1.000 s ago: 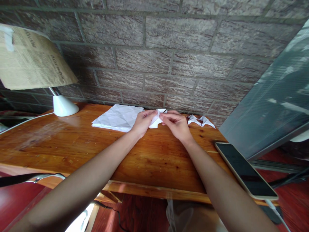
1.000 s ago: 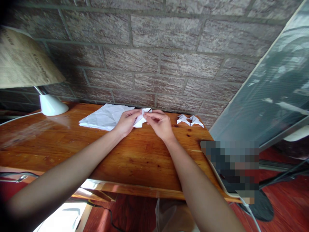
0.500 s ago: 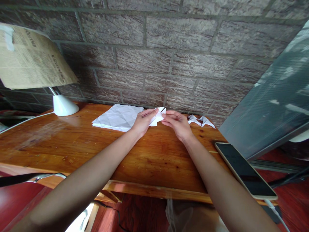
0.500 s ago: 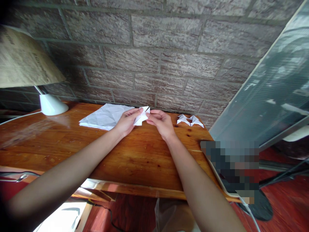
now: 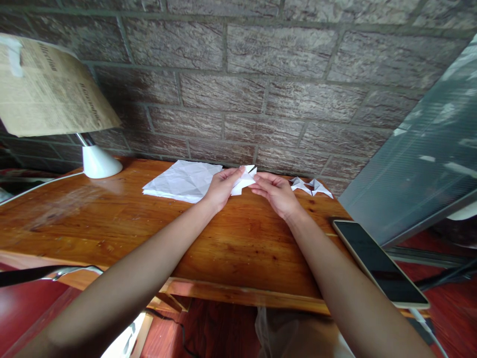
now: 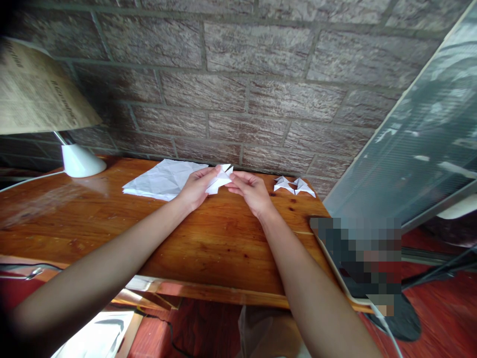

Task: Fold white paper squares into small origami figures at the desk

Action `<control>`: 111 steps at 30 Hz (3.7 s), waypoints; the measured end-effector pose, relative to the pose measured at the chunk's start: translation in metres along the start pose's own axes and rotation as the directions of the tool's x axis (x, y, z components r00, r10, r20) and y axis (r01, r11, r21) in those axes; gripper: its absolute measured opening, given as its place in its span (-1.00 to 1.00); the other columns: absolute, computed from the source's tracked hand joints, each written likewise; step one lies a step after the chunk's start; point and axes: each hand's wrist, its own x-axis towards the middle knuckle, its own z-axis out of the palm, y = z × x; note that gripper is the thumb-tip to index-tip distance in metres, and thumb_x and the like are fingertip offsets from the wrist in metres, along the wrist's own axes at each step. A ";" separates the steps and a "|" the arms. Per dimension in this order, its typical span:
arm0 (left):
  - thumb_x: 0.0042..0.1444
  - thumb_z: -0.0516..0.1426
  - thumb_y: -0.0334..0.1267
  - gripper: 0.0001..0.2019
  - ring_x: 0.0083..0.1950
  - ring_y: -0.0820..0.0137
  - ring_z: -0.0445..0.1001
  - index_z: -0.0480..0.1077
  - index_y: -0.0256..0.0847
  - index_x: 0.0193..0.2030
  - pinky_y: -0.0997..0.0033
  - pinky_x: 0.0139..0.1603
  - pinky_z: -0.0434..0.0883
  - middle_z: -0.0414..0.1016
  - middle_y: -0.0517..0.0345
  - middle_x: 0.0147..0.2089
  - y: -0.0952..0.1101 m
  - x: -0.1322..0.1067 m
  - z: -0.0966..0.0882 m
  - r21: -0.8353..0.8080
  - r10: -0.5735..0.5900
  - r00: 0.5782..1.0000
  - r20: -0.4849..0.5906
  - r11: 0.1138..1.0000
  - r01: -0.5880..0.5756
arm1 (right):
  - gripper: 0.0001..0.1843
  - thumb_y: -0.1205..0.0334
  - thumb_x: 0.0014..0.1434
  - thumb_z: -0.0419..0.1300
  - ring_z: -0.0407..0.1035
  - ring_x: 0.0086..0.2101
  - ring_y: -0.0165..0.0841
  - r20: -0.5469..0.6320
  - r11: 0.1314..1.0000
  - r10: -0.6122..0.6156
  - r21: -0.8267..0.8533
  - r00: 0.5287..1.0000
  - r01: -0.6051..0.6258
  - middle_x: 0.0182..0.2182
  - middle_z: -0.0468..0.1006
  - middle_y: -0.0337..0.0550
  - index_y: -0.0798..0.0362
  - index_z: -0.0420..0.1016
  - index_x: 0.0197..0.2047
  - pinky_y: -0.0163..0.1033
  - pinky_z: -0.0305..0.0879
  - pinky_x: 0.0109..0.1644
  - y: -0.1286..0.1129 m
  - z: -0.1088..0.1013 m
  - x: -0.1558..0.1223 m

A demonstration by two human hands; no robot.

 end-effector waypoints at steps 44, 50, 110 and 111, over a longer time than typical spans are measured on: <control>-0.27 0.49 -0.14 -0.66 -0.32 0.42 0.49 0.62 -0.25 -0.34 0.39 -0.18 0.37 0.63 0.15 -0.34 0.000 0.003 -0.004 0.010 0.073 0.993 0.093 0.997 -0.074 | -0.59 0.16 -0.33 0.62 0.46 -0.40 -0.52 -0.090 0.987 0.109 0.127 0.990 -0.097 -0.43 0.66 -0.28 0.01 0.67 -0.35 -0.40 0.40 -0.23 -0.007 0.008 -0.005; -0.26 0.49 -0.15 -0.65 -0.35 0.44 0.48 0.63 -0.24 -0.30 0.41 -0.23 0.37 0.63 0.14 -0.35 0.001 -0.001 0.000 -0.043 0.019 0.988 0.152 0.999 -0.012 | -0.62 0.17 -0.29 0.61 0.46 -0.40 -0.52 0.050 0.956 0.205 0.202 0.977 -0.211 -0.44 0.64 -0.32 -0.02 0.65 -0.36 -0.42 0.39 -0.27 -0.009 0.004 -0.006; -0.24 0.47 -0.05 -0.66 -0.37 0.46 0.43 0.62 -0.22 -0.36 0.43 -0.28 0.30 0.60 0.17 -0.38 -0.002 -0.004 0.002 -0.007 0.082 0.996 0.033 0.997 -0.082 | -0.81 0.15 -0.07 0.46 0.46 -0.40 -0.39 -0.132 0.958 -0.272 -0.132 0.953 0.256 -0.46 0.64 -0.26 -0.06 0.72 -0.31 -0.22 0.40 -0.21 0.001 0.020 -0.004; -0.23 0.46 -0.05 -0.66 -0.38 0.46 0.42 0.62 -0.22 -0.37 0.43 -0.29 0.30 0.58 0.18 -0.40 -0.002 -0.004 0.003 -0.008 0.077 0.996 0.034 0.997 -0.077 | -0.83 0.15 -0.04 0.44 0.47 -0.40 -0.38 -0.116 0.948 -0.295 -0.161 0.949 0.275 -0.44 0.65 -0.25 -0.06 0.72 -0.30 -0.22 0.40 -0.20 0.001 0.020 -0.005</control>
